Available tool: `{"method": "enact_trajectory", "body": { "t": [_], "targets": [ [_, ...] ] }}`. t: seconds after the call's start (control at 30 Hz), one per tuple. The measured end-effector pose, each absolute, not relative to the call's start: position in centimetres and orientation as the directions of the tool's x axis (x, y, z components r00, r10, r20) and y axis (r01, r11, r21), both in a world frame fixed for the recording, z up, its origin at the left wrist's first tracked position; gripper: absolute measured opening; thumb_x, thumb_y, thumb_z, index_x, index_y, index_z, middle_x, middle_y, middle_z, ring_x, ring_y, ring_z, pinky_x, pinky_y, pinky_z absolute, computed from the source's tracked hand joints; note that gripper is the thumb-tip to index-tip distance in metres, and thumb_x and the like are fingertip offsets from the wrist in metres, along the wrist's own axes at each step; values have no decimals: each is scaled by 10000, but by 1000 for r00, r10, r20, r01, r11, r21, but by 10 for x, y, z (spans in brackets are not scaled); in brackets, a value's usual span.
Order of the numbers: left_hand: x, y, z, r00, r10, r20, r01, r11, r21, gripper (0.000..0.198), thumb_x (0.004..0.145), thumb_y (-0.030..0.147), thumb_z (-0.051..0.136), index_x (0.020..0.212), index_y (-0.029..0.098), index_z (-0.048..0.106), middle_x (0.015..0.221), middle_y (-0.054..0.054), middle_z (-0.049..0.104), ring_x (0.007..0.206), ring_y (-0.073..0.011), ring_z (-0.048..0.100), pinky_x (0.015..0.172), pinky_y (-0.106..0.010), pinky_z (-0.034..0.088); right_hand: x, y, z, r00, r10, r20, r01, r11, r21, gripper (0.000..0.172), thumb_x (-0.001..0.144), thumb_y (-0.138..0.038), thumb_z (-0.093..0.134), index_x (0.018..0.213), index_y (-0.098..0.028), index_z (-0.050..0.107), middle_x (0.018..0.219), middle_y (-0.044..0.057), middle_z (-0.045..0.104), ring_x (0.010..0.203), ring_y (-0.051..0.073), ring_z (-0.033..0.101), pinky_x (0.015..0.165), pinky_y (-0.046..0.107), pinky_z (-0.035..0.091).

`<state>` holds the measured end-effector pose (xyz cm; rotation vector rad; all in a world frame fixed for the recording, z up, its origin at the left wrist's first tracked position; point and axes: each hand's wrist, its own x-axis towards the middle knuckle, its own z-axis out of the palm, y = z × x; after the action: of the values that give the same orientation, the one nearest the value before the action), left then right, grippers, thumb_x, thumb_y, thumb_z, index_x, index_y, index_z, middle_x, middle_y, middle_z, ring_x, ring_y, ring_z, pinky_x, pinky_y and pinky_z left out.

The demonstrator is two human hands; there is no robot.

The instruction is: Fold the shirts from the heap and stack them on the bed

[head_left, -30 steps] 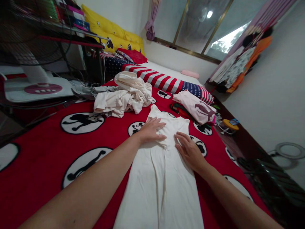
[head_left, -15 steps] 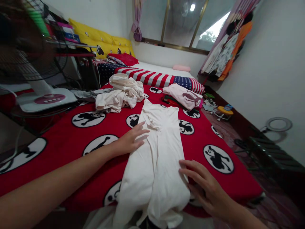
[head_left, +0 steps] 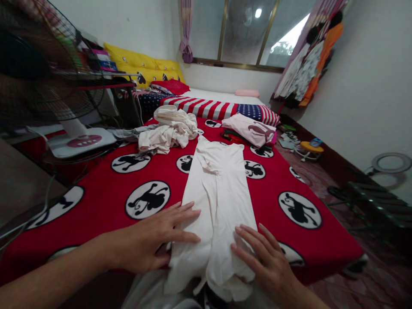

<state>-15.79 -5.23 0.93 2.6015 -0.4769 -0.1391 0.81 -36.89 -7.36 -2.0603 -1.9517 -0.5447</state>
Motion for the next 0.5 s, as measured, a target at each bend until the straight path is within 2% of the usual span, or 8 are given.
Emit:
{"method": "enact_trajectory", "body": {
  "t": [0.13,0.2,0.27,0.33,0.43,0.5],
  "targets": [
    [-152,-58,4,876,-482,2,-431,-782,450,657,764,137,679,1318,452,522,1530,30,347,1437,-265,246,1177,-495,211,8,-361,-57,-99,926,364,992,65,104,492,918,-265,498,1408,-292,461,1452,50,454,1355,237,412,1144,455,308],
    [-152,-59,7,847,-532,1,-467,-743,480,598,818,129,617,1310,458,529,1487,46,422,1415,-231,308,1187,-456,209,12,-357,-42,-161,934,319,987,158,37,461,925,-322,511,1384,-292,481,1415,28,499,1318,213,463,1143,410,325],
    [-154,-59,16,838,-546,-7,-453,-702,549,586,841,124,575,1315,465,523,1431,64,496,1390,-207,363,1192,-415,215,17,-353,-23,-190,934,303,964,236,-124,448,921,-358,526,1364,-305,493,1332,11,586,1233,183,552,1099,335,396],
    [-152,-58,32,866,-501,9,-389,-661,641,540,851,141,563,1281,467,560,1358,71,573,1347,-204,434,1177,-379,263,24,-350,0,-126,940,318,910,237,-340,432,906,-371,545,1336,-340,521,1229,14,662,1124,183,630,1002,281,486],
    [-128,-49,57,933,-336,129,-299,-525,797,315,888,263,558,1139,401,689,1174,18,699,1173,-239,602,1045,-367,442,48,-337,34,172,924,343,747,105,-657,309,885,-416,548,1170,-378,659,1034,42,737,909,234,711,757,288,584],
    [-94,-37,68,975,-115,188,-219,-402,889,258,874,432,576,1016,307,752,991,-44,752,991,-271,683,874,-380,541,77,-314,51,420,839,347,608,23,-794,273,845,-466,577,1043,-351,725,895,58,753,749,258,721,612,323,581]
  ]
}}
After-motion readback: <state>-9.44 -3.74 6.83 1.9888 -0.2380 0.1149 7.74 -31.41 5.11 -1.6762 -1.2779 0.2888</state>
